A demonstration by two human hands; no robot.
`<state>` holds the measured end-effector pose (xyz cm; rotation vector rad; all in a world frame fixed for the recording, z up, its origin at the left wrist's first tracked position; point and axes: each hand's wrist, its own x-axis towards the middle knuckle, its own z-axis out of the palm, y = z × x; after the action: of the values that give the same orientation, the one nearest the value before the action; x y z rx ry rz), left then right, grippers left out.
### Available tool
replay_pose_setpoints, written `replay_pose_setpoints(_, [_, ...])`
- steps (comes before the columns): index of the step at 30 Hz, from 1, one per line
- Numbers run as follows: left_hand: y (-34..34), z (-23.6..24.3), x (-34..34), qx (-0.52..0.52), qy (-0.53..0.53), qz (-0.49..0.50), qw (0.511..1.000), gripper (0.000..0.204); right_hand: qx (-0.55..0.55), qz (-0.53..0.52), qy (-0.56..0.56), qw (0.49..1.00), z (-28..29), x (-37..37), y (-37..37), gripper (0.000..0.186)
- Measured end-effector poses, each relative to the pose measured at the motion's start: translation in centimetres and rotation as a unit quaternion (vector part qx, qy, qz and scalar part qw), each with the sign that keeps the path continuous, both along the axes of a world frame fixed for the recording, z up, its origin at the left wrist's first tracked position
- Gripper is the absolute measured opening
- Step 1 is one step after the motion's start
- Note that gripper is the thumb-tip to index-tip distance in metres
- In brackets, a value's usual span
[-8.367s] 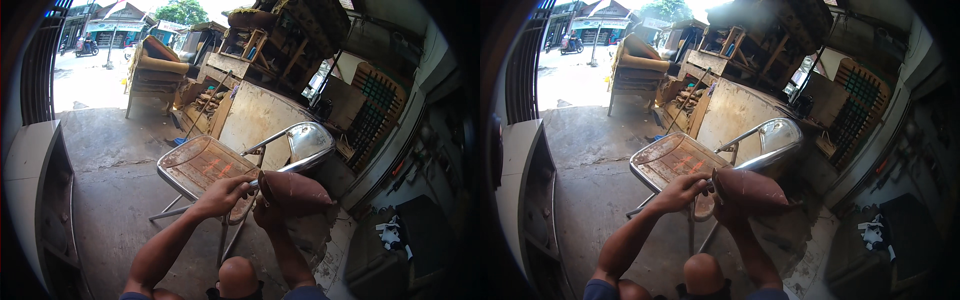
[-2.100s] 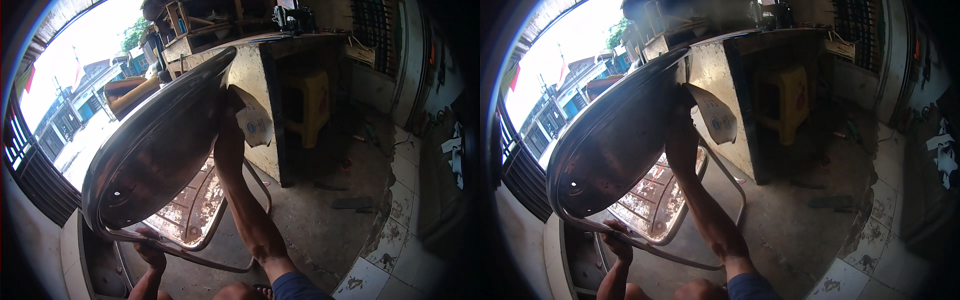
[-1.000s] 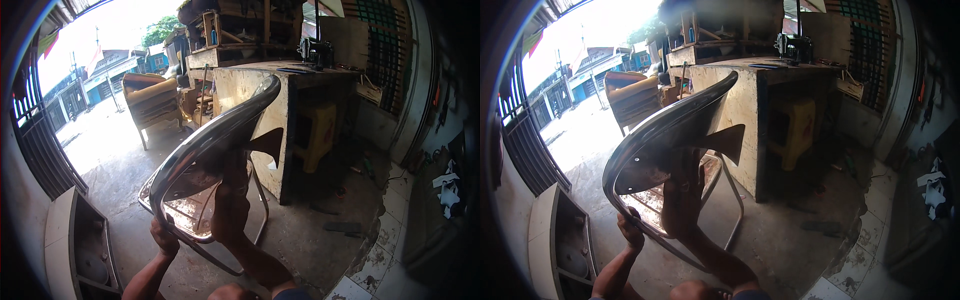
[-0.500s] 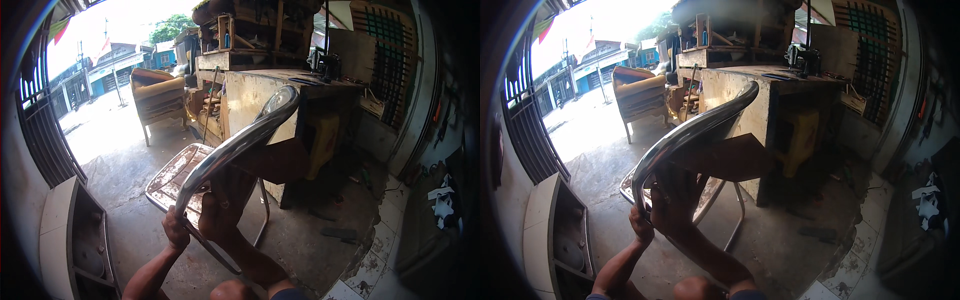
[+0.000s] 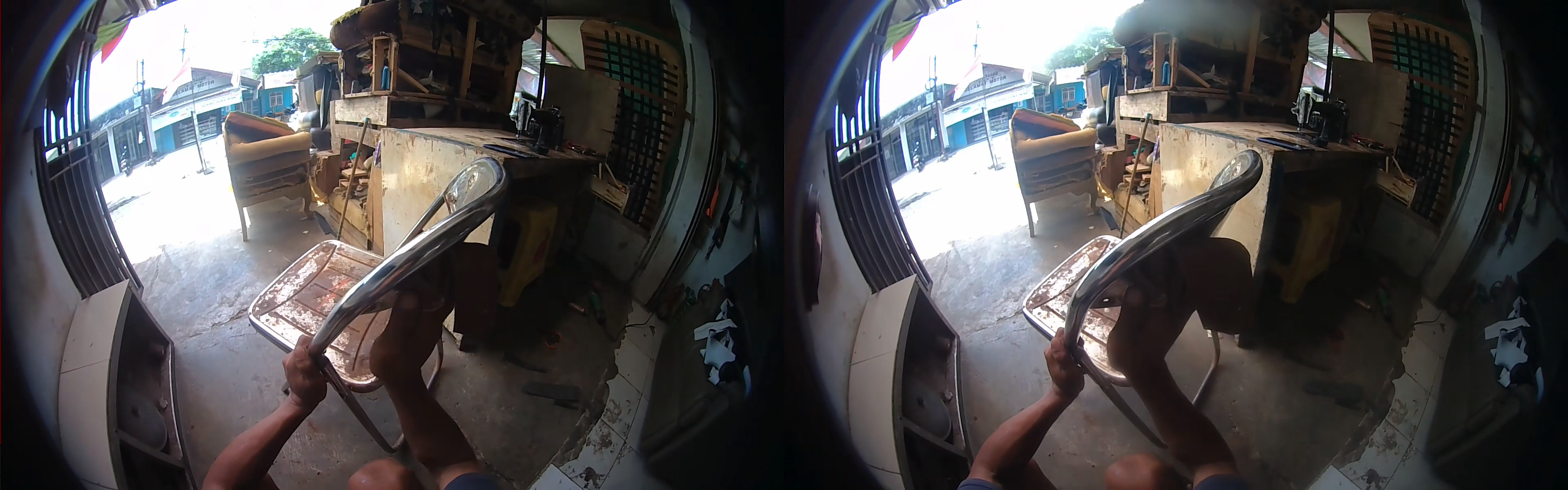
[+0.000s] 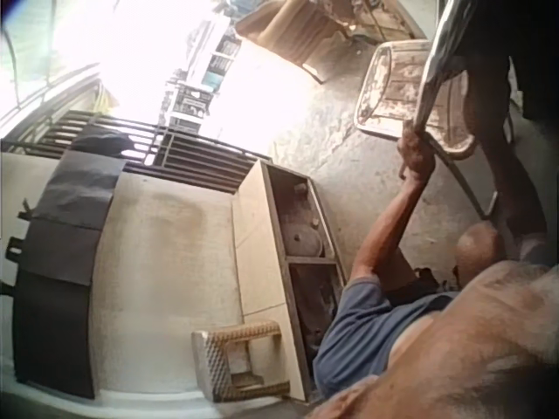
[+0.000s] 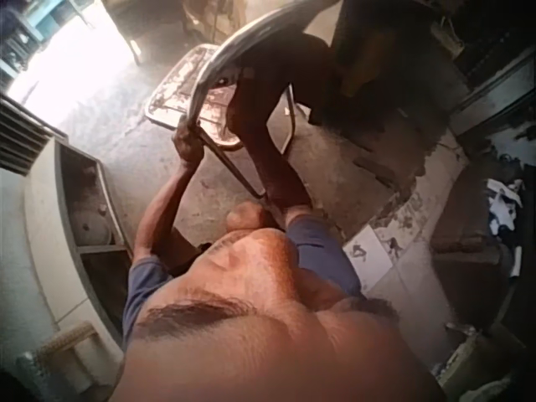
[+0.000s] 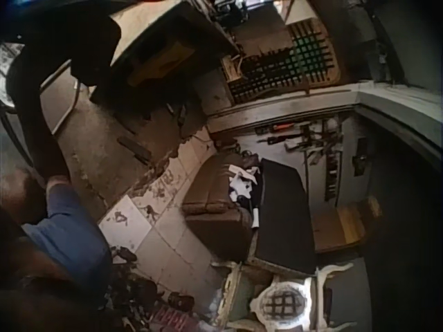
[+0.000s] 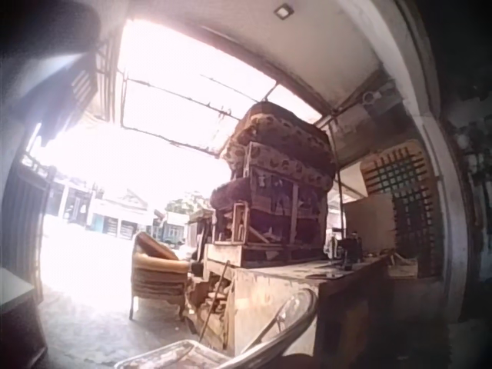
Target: The person sands the metal frame of a folding chair using sandpaper, then retrieves a seat cushion from a pile of furniture and places it onto the frame before connecting a pneumatic nail gun to an air compressor.
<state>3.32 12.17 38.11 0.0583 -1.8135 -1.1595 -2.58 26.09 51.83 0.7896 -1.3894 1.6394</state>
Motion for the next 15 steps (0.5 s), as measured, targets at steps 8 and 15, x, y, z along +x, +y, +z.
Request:
replay_pose_setpoints(8, [-0.2, 0.4, 0.4, -0.008, 0.006, 0.012, 1.000, 0.054, -0.038, 0.029, -0.203, 0.978, 2.3, 1.1, 0.9, 0.048])
replay_pose_setpoints(15, [3.7, 2.0, 1.0, -0.047, 0.003, -0.013, 0.999, 0.044, 0.169, -0.339, -0.052, 0.924, 0.8, -0.5, 3.6, 0.040])
